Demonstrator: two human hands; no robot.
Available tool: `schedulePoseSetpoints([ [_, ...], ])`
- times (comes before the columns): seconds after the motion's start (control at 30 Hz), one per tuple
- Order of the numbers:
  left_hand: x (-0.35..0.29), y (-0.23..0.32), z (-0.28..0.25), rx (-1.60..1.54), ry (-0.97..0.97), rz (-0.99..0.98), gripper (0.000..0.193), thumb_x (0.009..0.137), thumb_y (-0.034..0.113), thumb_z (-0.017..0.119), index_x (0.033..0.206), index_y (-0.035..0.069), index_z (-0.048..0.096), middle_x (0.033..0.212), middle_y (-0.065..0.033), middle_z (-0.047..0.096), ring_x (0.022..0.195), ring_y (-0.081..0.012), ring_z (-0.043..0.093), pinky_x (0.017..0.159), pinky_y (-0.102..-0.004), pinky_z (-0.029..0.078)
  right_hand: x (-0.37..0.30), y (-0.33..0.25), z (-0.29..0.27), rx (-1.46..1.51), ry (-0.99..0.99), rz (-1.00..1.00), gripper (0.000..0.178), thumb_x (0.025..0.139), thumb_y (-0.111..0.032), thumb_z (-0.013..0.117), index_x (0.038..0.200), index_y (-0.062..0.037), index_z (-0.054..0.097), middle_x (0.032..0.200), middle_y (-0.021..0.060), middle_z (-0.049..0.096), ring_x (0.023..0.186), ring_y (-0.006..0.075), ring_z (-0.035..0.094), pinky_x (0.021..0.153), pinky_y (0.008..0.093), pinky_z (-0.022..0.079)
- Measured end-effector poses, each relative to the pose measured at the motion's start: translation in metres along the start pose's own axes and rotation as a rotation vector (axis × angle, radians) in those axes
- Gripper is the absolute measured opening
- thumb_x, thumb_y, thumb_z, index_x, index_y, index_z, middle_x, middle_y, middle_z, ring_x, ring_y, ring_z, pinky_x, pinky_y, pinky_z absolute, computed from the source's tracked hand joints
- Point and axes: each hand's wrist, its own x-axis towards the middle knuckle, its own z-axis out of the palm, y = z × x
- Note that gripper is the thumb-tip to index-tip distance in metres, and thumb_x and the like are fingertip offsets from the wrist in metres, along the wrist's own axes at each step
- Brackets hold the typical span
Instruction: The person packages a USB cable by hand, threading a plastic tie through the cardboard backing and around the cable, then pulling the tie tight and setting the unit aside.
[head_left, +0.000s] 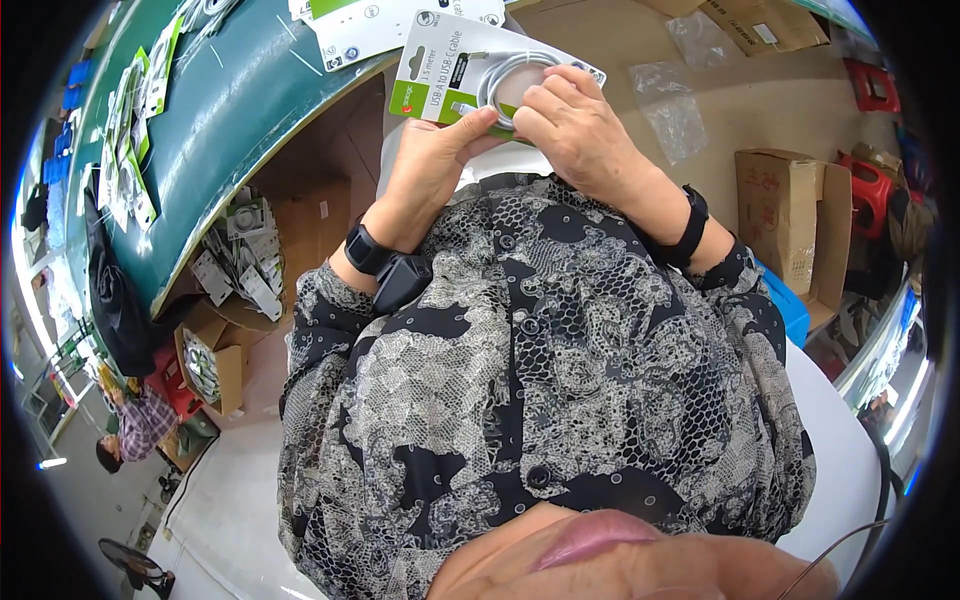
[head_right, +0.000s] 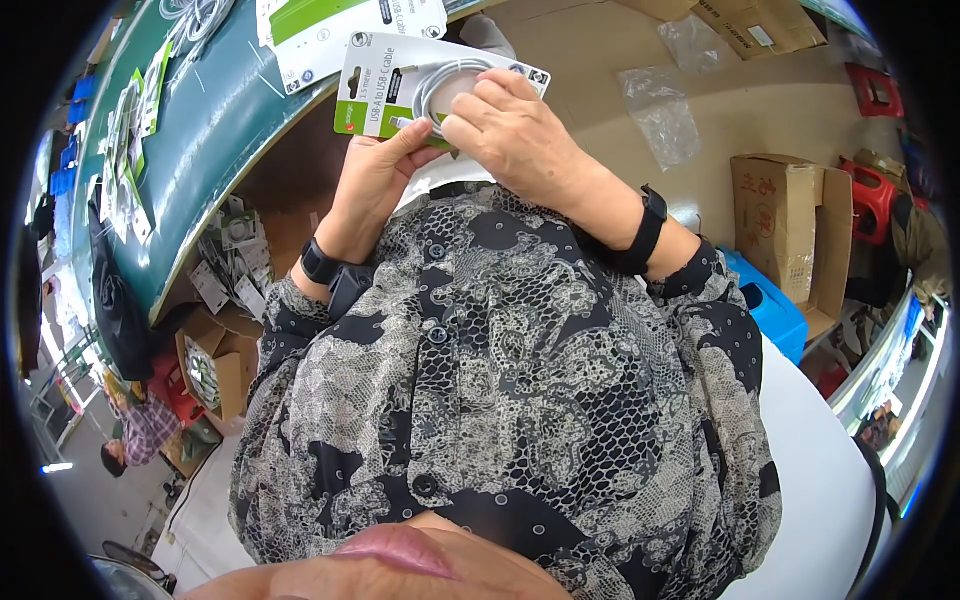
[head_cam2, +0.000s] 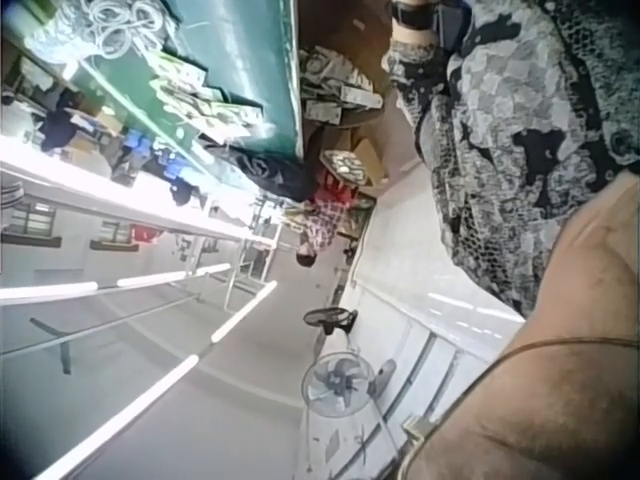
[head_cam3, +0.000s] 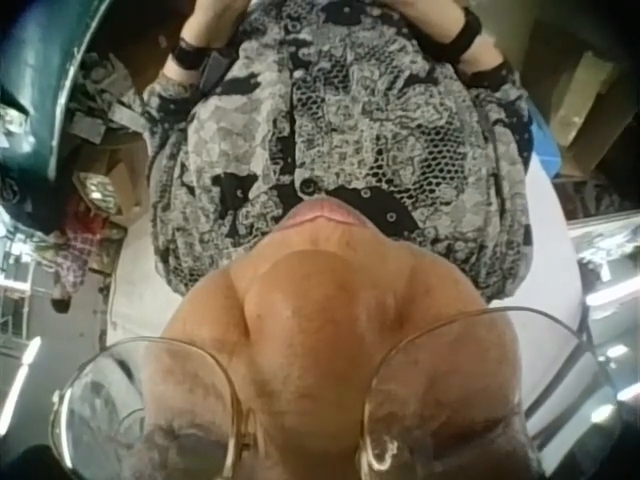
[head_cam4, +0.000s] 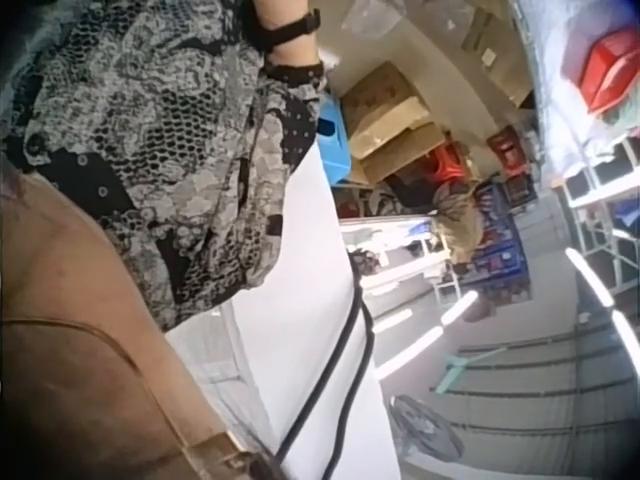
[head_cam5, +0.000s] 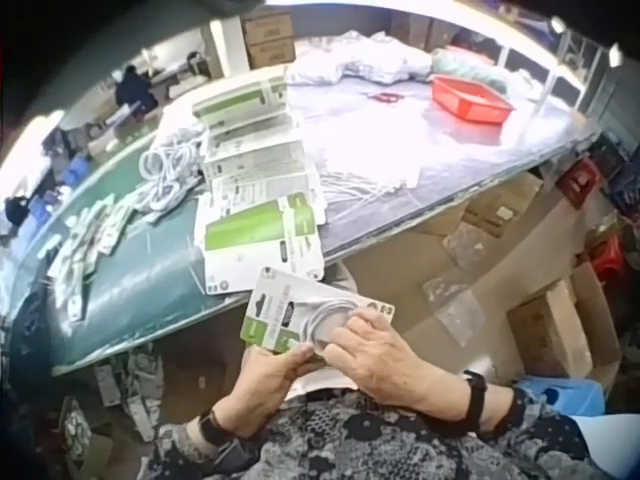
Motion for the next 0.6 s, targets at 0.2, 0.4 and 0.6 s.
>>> schedulePoseSetpoints([
  [0.2, 0.007, -0.006, 0.004, -0.029, -0.015, 0.040, 0.022, 0.089, 0.001, 0.059, 0.109, -0.004, 0.057, 0.102, -0.0120, 0.064, 0.091, -0.0211, 0.065, 0.085, -0.0359, 0.057, 0.001, 0.000, 0.012, 0.015, 0.140, 0.095, 0.023, 0.073, -0.012, 0.071, 0.093, -0.0085, 0.059, 0.088, 0.0034, 0.057, 0.091, 0.0215, 0.056, 0.096, 0.0394, 0.037],
  [0.4, -0.001, 0.000, 0.008, -0.069, -0.040, 0.083, 0.026, 0.091, 0.002, 0.056, 0.116, -0.001, 0.055, 0.107, -0.0118, 0.063, 0.098, -0.0226, 0.064, 0.089, -0.0386, 0.055, 0.002, 0.003, -0.007, 0.032, 0.168, 0.134, 0.046, 0.069, -0.013, 0.076, 0.111, -0.0073, 0.057, 0.102, 0.0066, 0.057, 0.099, 0.0242, 0.054, 0.096, 0.0393, 0.038],
  [0.6, -0.002, -0.002, 0.010, -0.105, -0.090, 0.164, 0.032, 0.092, 0.003, 0.055, 0.123, 0.002, 0.051, 0.113, -0.0112, 0.061, 0.103, -0.0225, 0.061, 0.089, -0.0401, 0.055, 0.007, 0.010, -0.015, 0.203, 0.253, 0.167, 0.075, 0.061, -0.011, 0.081, 0.128, -0.0048, 0.048, 0.122, 0.0129, 0.049, 0.109, 0.0309, 0.048, 0.094, 0.0388, 0.040],
])
